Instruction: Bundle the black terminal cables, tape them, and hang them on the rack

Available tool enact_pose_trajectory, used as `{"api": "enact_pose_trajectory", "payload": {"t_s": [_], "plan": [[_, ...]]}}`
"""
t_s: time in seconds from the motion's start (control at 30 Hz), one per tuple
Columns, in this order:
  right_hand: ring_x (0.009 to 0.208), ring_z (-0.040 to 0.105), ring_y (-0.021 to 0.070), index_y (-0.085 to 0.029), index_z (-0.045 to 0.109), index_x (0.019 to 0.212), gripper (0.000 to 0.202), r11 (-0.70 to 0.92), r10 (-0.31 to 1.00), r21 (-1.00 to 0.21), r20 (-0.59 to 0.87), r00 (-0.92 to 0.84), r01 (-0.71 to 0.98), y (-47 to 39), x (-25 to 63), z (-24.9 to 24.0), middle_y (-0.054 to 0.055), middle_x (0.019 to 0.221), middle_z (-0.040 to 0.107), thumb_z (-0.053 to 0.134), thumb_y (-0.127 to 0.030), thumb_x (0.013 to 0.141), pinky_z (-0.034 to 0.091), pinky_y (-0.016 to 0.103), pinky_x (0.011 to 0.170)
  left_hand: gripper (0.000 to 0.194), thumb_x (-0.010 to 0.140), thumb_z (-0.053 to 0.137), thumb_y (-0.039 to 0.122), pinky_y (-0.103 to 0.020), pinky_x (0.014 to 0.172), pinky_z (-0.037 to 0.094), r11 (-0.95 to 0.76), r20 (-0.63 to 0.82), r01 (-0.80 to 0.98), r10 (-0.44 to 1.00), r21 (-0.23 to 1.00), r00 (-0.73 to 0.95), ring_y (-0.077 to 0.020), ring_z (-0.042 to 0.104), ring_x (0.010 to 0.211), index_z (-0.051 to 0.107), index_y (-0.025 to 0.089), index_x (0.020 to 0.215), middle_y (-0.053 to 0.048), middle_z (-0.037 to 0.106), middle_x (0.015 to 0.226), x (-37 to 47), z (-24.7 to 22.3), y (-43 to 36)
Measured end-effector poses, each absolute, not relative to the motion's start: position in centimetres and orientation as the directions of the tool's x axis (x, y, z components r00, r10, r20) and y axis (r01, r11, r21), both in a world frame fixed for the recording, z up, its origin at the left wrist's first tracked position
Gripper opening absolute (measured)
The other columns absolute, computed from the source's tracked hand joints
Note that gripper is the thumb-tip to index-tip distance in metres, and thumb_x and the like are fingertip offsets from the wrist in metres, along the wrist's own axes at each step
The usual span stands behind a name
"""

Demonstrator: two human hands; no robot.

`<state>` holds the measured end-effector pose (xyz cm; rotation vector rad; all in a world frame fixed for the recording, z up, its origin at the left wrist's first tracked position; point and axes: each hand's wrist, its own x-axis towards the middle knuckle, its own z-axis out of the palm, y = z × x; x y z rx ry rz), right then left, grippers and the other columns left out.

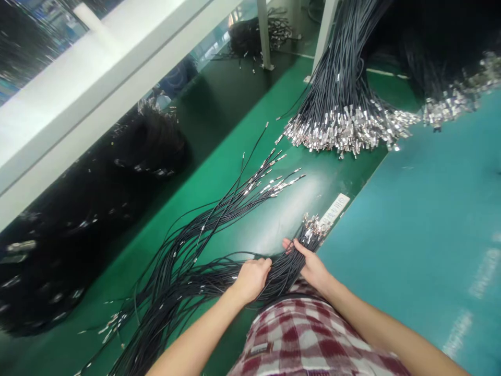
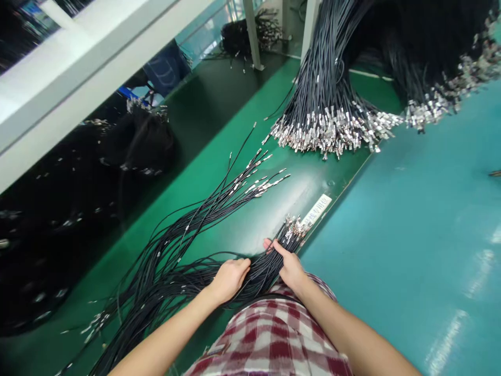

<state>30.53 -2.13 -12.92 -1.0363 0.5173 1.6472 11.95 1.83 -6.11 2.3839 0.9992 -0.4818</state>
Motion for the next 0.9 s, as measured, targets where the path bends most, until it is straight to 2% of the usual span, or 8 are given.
{"api": "enact_pose_trajectory", "payload": {"t_s": [0.1,0.17,0.3,0.4,0.57,0.7,0.8,0.9], "plan": [[0.074,0.07,0.0174,-0.015,0.071,0.081,0.027,-0.261,0.513,-0.213,-0.857,0.051,-0.942,-2.1,30.2,-12.5,0.006,0.078,0.074,0.088,-0.013,0.06,0.059,0.024,0.069,0.031,0.101,0.034,0.027,-0.034,0.077,0.043,-0.676,-0.427,0.684,0.551,0.275,0.717,-0.0206,0.059,0.08,0.059,0.019,0.085,-0.005,0.064,0.083,12.4,-6.0,1.9],[0.069,0.068,0.0158,-0.016,0.071,0.087,0.033,-0.245,0.53,-0.223,-0.846,0.062,-0.944,-2.1,30.1,-12.4,0.003,0.073,0.072,0.088,-0.01,0.059,0.059,0.023,0.066,0.031,0.1,0.038,0.034,-0.035,0.081,0.043,-0.648,-0.347,0.709,0.62,0.279,0.703,-0.0217,0.058,0.089,0.06,0.02,0.084,-0.006,0.063,0.089,12.3,-6.3,4.2],[0.066,0.067,0.015,-0.018,0.07,0.106,0.044,-0.263,0.593,-0.186,-0.805,-0.007,-0.947,-2.3,30.4,-12.5,0.001,0.071,0.07,0.085,-0.015,0.066,0.059,0.024,0.061,0.013,0.095,0.048,0.022,-0.035,0.087,0.043,-0.399,-0.274,0.901,0.859,0.172,0.433,-0.0233,0.056,0.101,0.059,0.017,0.1,-0.01,0.061,0.105,11.7,-8.1,11.4],[0.066,0.067,0.0149,-0.017,0.07,0.104,0.037,-0.273,0.572,-0.146,-0.819,-0.039,-0.951,-2.3,30.6,-12.5,0.001,0.071,0.07,0.083,-0.015,0.069,0.059,0.025,0.062,0.012,0.092,0.049,0.016,-0.037,0.089,0.044,-0.295,-0.289,0.95,0.905,0.097,0.311,-0.0261,0.055,0.104,0.058,0.015,0.099,-0.014,0.06,0.107,11.7,-9.7,14.7],[0.072,0.07,0.0163,-0.014,0.072,0.091,0.017,-0.284,0.494,-0.138,-0.869,-0.021,-0.949,-1.8,30.5,-12.5,0.006,0.076,0.073,0.076,-0.012,0.076,0.06,0.024,0.064,0.008,0.086,0.056,0.018,-0.031,0.079,0.046,-0.393,-0.392,0.9,0.81,0.187,0.435,-0.0223,0.06,0.088,0.056,0.019,0.077,-0.007,0.062,0.087,12.9,-9.9,11.1],[0.098,0.07,0.0196,-0.012,0.073,0.089,0.01,-0.323,0.508,-0.163,-0.861,-0.025,-0.932,-1.6,30.3,-12.7,0.012,0.103,0.074,0.074,-0.016,0.08,0.06,0.024,0.076,0.014,0.091,0.044,0.014,-0.028,0.068,0.046,-0.341,-0.476,0.84,0.705,0.422,0.525,-0.0177,0.061,0.07,0.056,0.019,0.097,-0.003,0.063,0.077,12.8,-8.6,5.0],[0.097,0.07,0.0211,-0.012,0.073,0.089,0.014,-0.333,0.533,-0.193,-0.846,-0.016,-0.923,-1.7,30.2,-12.7,0.013,0.104,0.074,0.077,-0.018,0.077,0.06,0.026,0.078,0.027,0.096,0.035,0.013,-0.03,0.08,0.049,-0.382,-0.38,0.739,0.673,0.555,0.634,-0.0183,0.064,0.085,0.055,0.018,0.114,-0.007,0.068,0.095,11.5,-7.7,2.4],[0.088,0.072,0.0215,-0.011,0.073,0.089,0.017,-0.306,0.543,-0.217,-0.839,0.017,-0.927,-1.8,30.0,-12.7,0.013,0.098,0.075,0.078,-0.019,0.075,0.061,0.028,0.076,0.033,0.095,0.034,0.01,-0.035,0.089,0.049,-0.528,-0.317,0.703,0.643,0.477,0.697,-0.0216,0.061,0.096,0.058,0.017,0.116,-0.01,0.067,0.105,9.8,-6.9,1.6]]}}
